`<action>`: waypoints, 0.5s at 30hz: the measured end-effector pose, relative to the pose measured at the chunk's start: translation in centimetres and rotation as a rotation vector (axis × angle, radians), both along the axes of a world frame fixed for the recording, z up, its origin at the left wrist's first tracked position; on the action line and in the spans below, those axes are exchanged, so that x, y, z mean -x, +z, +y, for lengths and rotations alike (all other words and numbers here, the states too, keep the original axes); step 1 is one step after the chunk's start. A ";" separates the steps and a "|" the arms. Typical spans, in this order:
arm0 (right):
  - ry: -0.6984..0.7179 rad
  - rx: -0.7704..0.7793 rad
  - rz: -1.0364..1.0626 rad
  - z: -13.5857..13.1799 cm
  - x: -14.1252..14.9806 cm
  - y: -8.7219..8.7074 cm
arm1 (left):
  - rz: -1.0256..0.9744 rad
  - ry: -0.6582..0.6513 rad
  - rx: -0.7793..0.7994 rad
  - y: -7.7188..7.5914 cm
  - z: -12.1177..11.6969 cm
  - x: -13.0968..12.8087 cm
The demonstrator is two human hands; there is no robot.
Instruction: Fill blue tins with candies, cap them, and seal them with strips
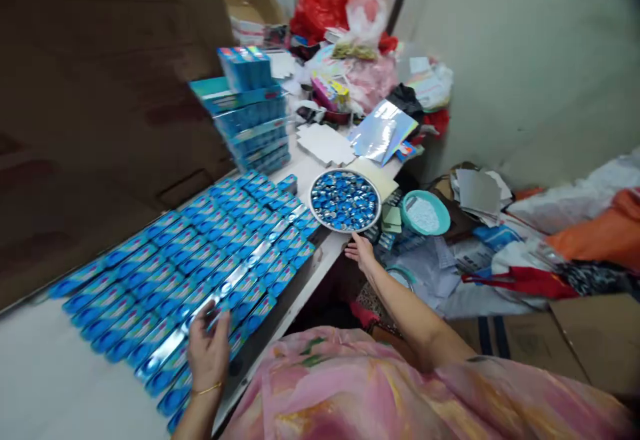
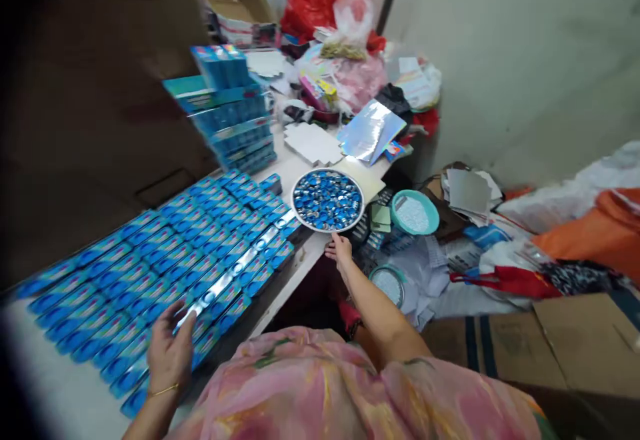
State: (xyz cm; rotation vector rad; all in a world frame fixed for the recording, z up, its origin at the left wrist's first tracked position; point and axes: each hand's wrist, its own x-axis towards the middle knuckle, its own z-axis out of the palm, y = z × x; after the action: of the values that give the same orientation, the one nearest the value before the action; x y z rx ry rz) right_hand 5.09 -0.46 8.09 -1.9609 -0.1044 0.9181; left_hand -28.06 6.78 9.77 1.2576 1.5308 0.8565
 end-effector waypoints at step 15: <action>-0.350 -0.107 0.388 -8.0 -10.3 -3.0 | 0.147 -0.559 0.040 1.5 2.8 -26.6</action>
State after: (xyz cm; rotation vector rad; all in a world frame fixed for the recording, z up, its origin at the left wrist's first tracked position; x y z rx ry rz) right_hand 15.44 -8.46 5.13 -1.6030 0.3929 1.0130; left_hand -1.43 9.62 11.30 1.6363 1.1983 0.3740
